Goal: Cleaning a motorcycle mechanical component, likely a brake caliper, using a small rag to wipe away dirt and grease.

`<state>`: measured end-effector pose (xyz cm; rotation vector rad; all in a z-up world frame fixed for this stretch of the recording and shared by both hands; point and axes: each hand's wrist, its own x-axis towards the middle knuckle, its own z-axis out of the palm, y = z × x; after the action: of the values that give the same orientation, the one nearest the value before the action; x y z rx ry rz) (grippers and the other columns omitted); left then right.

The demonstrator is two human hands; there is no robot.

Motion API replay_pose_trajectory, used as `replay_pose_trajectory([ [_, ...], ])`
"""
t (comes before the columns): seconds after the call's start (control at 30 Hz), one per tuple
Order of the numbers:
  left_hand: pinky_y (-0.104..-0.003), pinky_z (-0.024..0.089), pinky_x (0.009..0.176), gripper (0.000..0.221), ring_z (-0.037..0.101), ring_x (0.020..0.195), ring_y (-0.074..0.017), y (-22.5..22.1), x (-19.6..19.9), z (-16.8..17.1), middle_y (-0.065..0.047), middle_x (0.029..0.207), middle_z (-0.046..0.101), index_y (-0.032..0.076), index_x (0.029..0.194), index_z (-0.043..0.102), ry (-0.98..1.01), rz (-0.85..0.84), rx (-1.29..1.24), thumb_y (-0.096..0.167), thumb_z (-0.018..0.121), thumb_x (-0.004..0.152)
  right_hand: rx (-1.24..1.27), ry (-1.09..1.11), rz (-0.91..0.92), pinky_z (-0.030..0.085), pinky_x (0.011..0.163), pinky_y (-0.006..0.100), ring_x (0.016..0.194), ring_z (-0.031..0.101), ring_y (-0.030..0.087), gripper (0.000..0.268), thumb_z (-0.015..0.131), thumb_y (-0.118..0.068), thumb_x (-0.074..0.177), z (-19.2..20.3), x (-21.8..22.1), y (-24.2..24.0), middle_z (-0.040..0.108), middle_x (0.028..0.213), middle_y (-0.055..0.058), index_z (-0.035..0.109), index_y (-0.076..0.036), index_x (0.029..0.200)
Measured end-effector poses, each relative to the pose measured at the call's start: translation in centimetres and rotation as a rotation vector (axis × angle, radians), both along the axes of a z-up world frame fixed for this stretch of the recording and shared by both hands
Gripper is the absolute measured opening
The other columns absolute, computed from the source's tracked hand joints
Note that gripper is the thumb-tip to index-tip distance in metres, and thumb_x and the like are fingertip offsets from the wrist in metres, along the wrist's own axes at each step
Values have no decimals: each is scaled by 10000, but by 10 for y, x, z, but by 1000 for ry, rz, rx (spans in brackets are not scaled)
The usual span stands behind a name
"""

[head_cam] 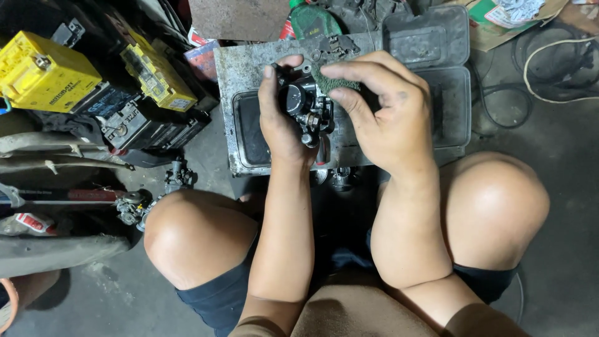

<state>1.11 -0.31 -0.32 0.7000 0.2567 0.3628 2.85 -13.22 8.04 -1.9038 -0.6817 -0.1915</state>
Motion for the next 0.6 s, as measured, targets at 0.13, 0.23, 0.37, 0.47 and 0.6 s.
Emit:
replay_pose_trajectory([
  [0.13,-332,426,902,463,553,956,-177,-1,1,4,-67,1020,604,69,1122,678,106,67,113,486,501,1023,-31,-32,-1,508,762,331,825,618,249,205,785,107,920,2,1,1,657,1010,148,748,72,1118],
  [0.23,-325,406,966,432,531,1000,-169,-1,4,3,-55,1060,597,71,1122,645,102,131,266,433,419,1059,-76,-33,31,518,771,334,836,632,252,246,765,129,898,-1,4,1,665,1041,145,761,58,1134],
  [0.37,-328,425,970,399,558,1003,-186,0,10,1,-78,1065,598,74,1094,591,129,187,401,386,345,1075,-100,34,95,542,775,297,838,636,221,342,684,205,881,-6,8,3,617,1072,141,745,50,1180],
  [0.47,-337,470,943,371,615,977,-200,2,13,-2,-110,1032,631,74,1109,579,85,205,356,365,350,1088,-97,99,144,574,783,276,829,672,209,375,631,230,873,-7,11,5,609,1072,138,736,49,1184],
  [0.6,-334,468,932,373,613,962,-196,2,16,-5,-104,1016,627,76,1112,583,68,241,333,365,347,1098,-185,103,161,515,758,301,818,618,220,444,582,202,841,-6,16,4,625,1084,130,749,15,1207],
])
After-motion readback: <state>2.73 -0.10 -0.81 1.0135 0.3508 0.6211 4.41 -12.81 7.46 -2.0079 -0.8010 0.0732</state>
